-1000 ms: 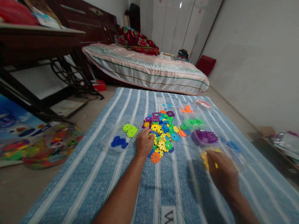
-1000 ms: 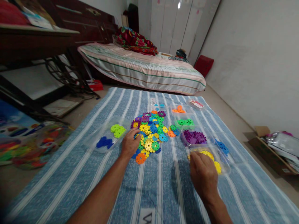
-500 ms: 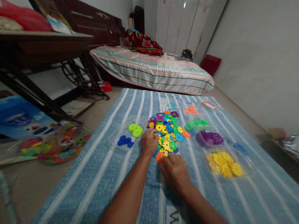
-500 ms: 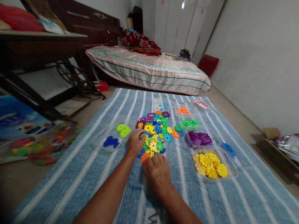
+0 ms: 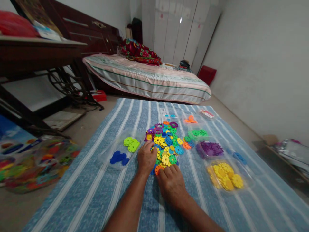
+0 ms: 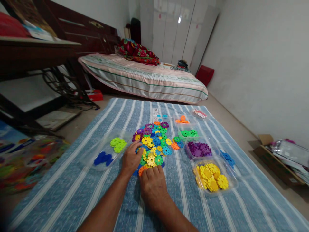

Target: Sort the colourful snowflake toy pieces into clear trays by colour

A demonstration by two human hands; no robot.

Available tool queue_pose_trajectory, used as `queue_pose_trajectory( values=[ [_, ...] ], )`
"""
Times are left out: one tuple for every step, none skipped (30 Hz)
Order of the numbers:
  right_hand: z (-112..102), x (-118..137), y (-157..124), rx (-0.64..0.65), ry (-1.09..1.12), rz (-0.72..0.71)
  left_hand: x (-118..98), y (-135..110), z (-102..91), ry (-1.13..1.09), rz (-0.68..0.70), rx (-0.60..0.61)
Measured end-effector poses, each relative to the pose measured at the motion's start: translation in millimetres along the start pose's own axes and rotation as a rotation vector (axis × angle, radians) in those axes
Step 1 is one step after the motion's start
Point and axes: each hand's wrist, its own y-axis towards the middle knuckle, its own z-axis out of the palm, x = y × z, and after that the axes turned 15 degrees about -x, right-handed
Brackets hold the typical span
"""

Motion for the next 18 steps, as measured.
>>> queue_pose_trajectory(
  values=[
    [0,-1,0,-0.019,0.012,0.001,1,0,0.4,-0.002,0.004,-0.002],
    [0,-3,1,-0.040,0.024,0.003,3,0,0.8,-0.004,0.007,-0.004],
    [-1,-4,1,-0.058,0.036,0.007,4,0,1.1,-0.007,0.010,-0.006],
    [-2,-5,2,-0.074,0.049,0.015,4,1,1.3,-0.010,0.012,-0.008],
    [-3,-7,3,-0.084,0.065,0.026,5,1,1.5,-0.011,0.013,-0.010],
    [-4,-8,3,-0.089,0.084,0.041,5,1,1.5,-0.010,0.013,-0.012],
    [-6,-10,4,-0.086,0.104,0.058,5,1,1.4,-0.009,0.011,-0.014],
    [-8,-13,6,-0.074,0.122,0.077,5,1,1.3,-0.008,0.011,-0.016],
    [-10,-17,8,-0.056,0.138,0.096,5,1,1.2,-0.008,0.012,-0.017],
    [-11,-22,11,-0.032,0.150,0.112,5,1,1.2,-0.009,0.014,-0.019],
    [-13,-30,16,-0.007,0.154,0.126,5,1,1.2,-0.011,0.015,-0.023],
    [-14,-41,23,0.020,0.146,0.138,6,0,1.3,-0.012,0.017,-0.027],
    [-14,-54,33,0.046,0.124,0.146,6,0,1.5,-0.013,0.019,-0.032],
    [-15,-70,45,0.064,0.081,0.154,6,-1,1.8,-0.011,0.019,-0.038],
    [-14,-87,59,0.093,0.015,0.165,6,-1,2.1,-0.007,0.019,-0.045],
    [-14,-107,75,0.110,-0.082,0.186,7,-2,2.4,-0.002,0.019,-0.049],
    [-14,-127,92,0.128,-0.199,0.220,7,-2,2.6,0.002,0.020,-0.051],
    [-13,-145,109,0.151,-0.313,0.257,7,-3,2.8,0.006,0.021,-0.051]
  ],
)
